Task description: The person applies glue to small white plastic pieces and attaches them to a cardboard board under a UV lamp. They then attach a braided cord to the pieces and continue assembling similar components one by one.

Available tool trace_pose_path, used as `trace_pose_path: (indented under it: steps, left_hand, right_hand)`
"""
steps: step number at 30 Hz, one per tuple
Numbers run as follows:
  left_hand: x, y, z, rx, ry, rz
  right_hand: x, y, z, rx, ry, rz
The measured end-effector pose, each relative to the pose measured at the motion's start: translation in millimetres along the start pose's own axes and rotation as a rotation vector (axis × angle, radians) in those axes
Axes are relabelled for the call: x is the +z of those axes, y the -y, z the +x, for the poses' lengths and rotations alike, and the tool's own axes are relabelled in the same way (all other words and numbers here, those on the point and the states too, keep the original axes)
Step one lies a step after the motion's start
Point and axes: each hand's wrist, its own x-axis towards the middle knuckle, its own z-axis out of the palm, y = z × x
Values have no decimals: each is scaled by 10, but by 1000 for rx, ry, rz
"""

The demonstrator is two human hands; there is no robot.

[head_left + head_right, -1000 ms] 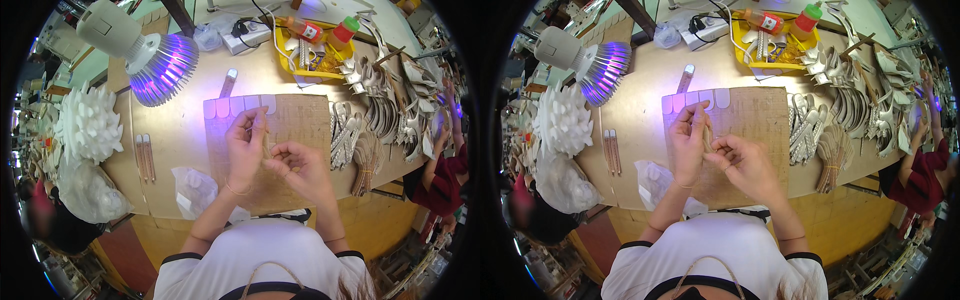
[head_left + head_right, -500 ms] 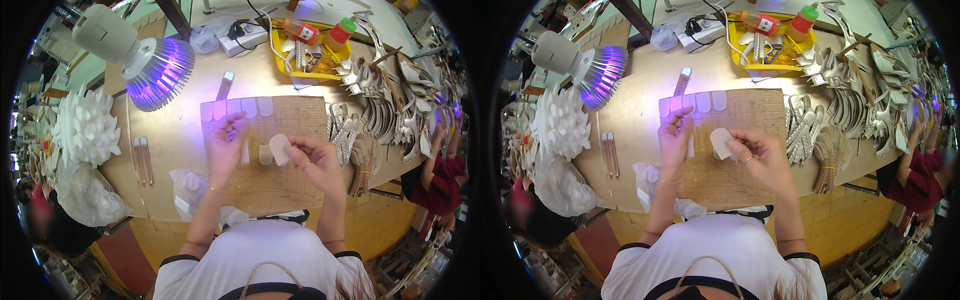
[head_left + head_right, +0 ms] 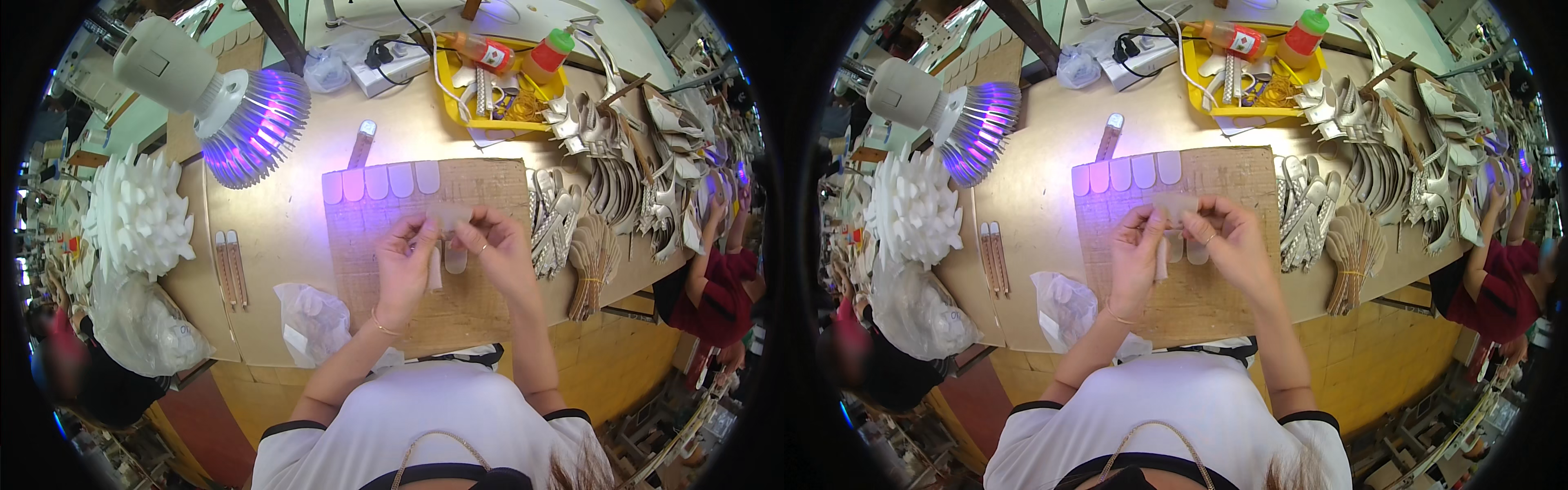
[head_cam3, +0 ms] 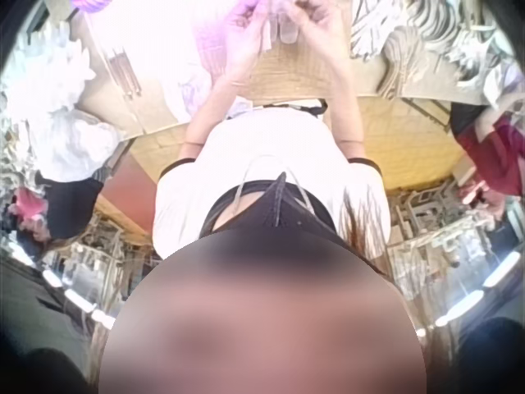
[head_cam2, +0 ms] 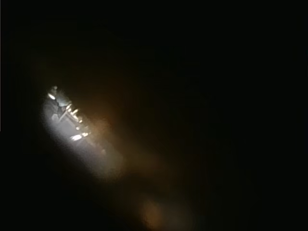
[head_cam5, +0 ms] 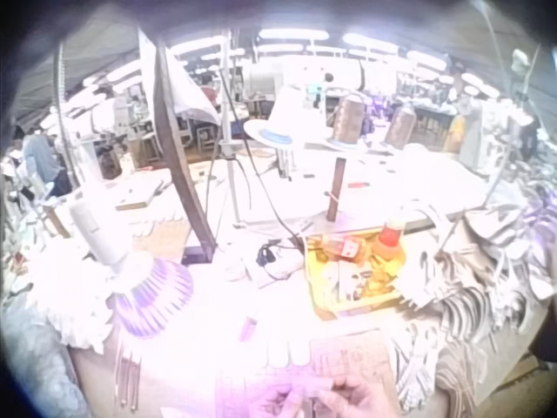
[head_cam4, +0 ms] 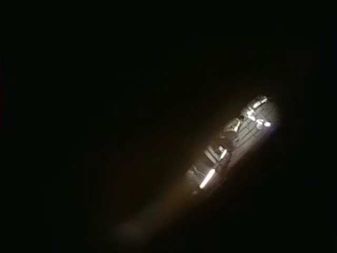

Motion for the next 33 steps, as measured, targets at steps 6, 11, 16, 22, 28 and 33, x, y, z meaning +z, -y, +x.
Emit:
trace_pose_path:
  steps: [6, 11, 16, 22, 28, 33]
  left_hand:
    - [46, 47, -13, 90, 233, 479]
    - [28, -23, 119, 384, 246, 943]
    - [24, 47, 310, 457, 275, 1043]
    - [57, 133, 373, 379, 290, 1121]
    - [67, 157, 369, 383, 274, 1138]
    - [76, 152, 376, 377, 279, 1141]
  right_hand:
    - [-204, 22, 469, -251, -122, -427]
    - [-276, 120, 880, -196, -6, -809]
    - [-221, 177, 1033, -163, 51, -1007]
    - [-218, 166, 1103, -148, 35, -1122]
    - [-202, 143, 1100, -132, 23, -1141]
    - [-206, 109, 1105, -153, 19, -1137]
